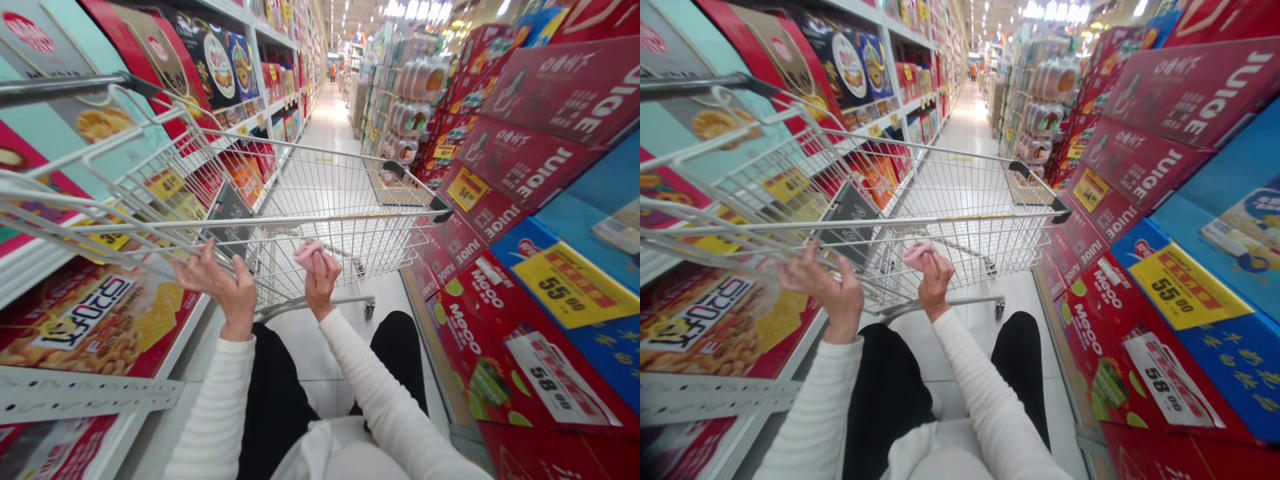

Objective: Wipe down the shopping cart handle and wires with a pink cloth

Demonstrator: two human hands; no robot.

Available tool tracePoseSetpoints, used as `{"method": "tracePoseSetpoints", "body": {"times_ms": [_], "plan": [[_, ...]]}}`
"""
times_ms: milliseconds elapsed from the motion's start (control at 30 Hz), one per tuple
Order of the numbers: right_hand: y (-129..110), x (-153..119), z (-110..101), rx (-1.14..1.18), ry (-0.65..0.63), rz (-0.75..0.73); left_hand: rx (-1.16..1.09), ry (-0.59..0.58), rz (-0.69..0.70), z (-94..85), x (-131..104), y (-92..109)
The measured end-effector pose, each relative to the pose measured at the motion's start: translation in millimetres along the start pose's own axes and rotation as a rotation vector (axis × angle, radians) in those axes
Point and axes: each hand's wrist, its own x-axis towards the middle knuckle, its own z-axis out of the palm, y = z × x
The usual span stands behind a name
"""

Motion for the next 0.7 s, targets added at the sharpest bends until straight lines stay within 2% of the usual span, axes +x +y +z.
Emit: {"method": "tracePoseSetpoints", "body": {"times_ms": [133, 200, 300, 400, 467, 600, 700], "plan": [[-3.9, 41.2, -3.9, -0.010, 0.093, -0.005, -0.050, -0.020, -0.031, 2.5, -3.0, 5.0], [-13.6, 49.2, 1.8, 0.002, 0.060, -0.044, -0.069, -0.033, -0.037, 2.4, -3.3, 7.8], [-28.0, 44.6, 7.5, -0.033, -0.036, -0.121, -0.077, -0.044, -0.042, 1.4, -3.5, 11.2], [-31.3, 41.2, -0.5, -0.017, -0.112, -0.367, -0.083, -0.065, -0.041, -1.2, -6.5, 14.4], [-29.3, 49.2, -11.1, 0.002, -0.103, -0.494, -0.082, -0.048, -0.051, -4.5, -8.7, 17.1], [-27.6, 91.6, -31.9, -0.092, 0.057, -0.395, -0.045, 0.096, -0.032, -14.9, 1.9, 22.9], [-24.2, 132.5, -46.5, -0.096, 0.107, -0.436, -0.066, 0.065, 0.099, -22.3, 30.1, 24.4]]}}
